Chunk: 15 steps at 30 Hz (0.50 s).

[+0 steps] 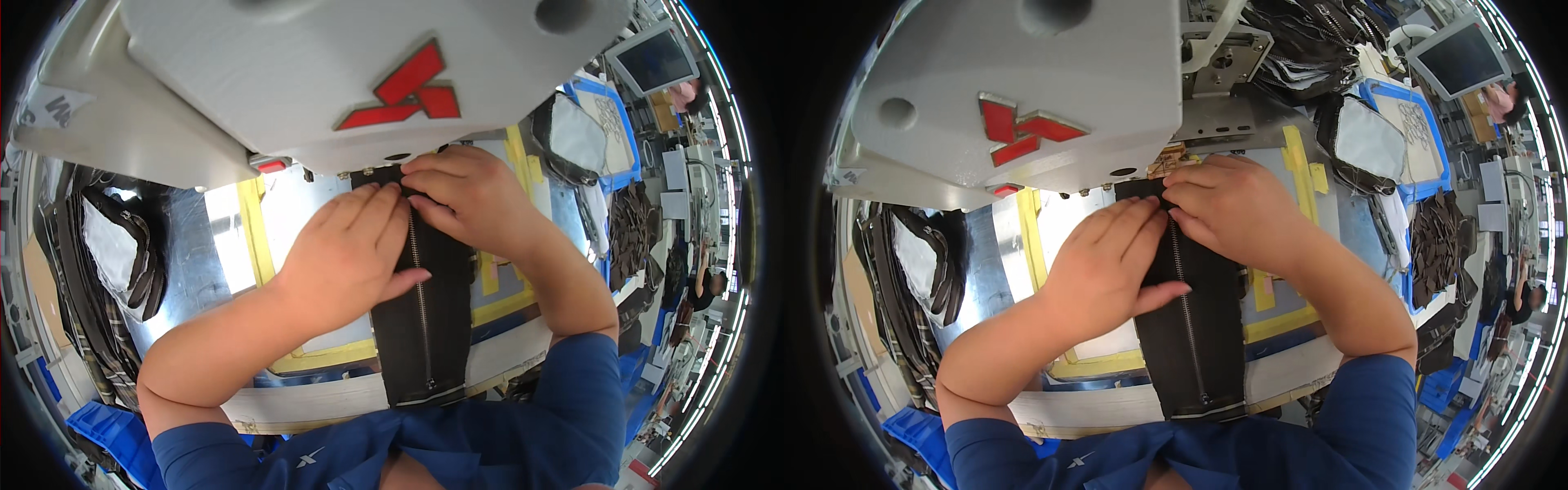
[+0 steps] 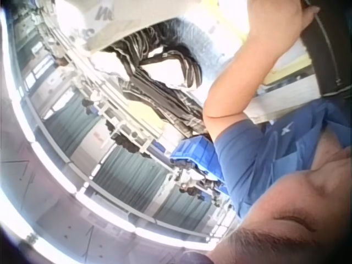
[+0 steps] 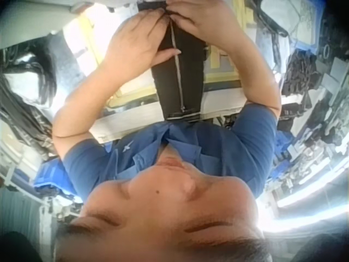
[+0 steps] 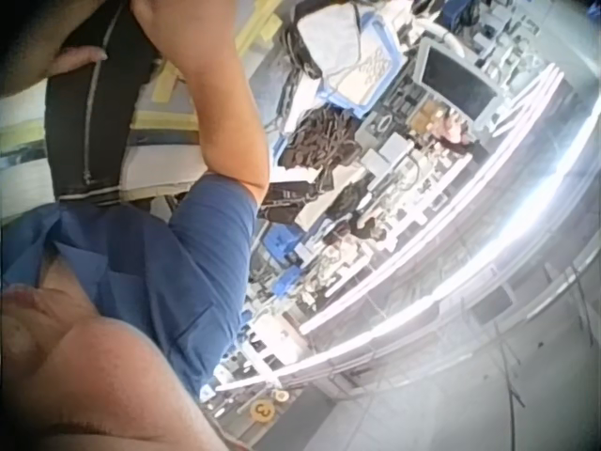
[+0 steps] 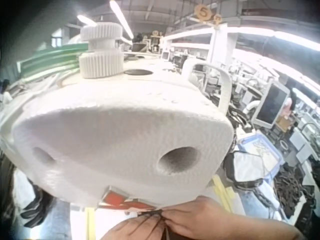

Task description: The person operates an industrial sewing machine to attach zippers to dark fabric pieces. They align the zipper with the fabric, guide it under the needle, and sew along the edge. The person repeatedly handles the fabric, adjusting the zipper and trimming threads between stitches.

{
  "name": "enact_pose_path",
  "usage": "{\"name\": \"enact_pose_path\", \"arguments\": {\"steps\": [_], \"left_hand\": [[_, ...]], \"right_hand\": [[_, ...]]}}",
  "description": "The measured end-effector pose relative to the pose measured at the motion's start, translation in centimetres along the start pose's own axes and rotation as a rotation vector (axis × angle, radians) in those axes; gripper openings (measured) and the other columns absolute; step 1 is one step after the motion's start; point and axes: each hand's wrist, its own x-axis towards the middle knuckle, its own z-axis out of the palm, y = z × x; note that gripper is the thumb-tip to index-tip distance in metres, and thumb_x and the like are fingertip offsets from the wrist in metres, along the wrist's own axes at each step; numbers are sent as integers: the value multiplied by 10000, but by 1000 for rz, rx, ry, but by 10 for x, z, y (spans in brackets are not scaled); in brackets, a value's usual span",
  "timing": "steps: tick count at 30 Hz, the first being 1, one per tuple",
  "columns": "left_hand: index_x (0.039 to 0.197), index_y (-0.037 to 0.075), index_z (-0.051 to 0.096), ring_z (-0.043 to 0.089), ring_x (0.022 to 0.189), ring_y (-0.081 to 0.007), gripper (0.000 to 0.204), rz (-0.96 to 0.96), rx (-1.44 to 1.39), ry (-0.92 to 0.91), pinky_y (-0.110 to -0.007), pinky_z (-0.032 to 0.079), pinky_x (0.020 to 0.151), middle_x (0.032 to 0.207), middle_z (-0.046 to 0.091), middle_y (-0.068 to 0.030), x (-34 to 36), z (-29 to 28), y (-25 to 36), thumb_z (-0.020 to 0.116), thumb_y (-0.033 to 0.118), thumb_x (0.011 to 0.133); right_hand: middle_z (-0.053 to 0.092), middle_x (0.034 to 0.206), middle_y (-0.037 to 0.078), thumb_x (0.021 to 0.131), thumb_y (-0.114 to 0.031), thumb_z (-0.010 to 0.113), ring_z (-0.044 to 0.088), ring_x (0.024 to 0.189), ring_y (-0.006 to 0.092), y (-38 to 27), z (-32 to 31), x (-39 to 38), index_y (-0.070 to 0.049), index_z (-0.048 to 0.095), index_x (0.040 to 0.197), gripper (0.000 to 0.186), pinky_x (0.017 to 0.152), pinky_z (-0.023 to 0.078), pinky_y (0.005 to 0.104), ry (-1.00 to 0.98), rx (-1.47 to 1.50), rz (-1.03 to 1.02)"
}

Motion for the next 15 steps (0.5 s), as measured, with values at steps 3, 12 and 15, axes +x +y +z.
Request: {"name": "enact_pose_path", "arguments": {"steps": [3,12,15], "left_hand": [[1327,-60,661,637,1241,-379,714,-16,25,-66,-470,526,1068,1377,658,-213,1,3,-5,844,423,834],[1338,-27,674,589,1226,-332,686,-22,145,-158,-451,480,1017,1463,631,-134,4,-6,0,829,432,853],[1339,-23,675,591,1207,-329,687,-24,148,-160,-448,480,1014,1466,635,-130,4,-6,0,831,439,855]], "right_hand": [[776,1145,60,881,-157,790,741,1023,285,0,2,-1,-60,771,1018,169,910,602,425,34,-57,-65],[793,1135,51,930,-155,722,765,932,266,0,-5,-8,-60,790,1047,166,773,616,401,-64,-109,-74],[806,1188,53,966,-179,696,777,939,267,-3,-15,-10,-54,803,1097,211,769,620,408,-105,-50,-36]]}}
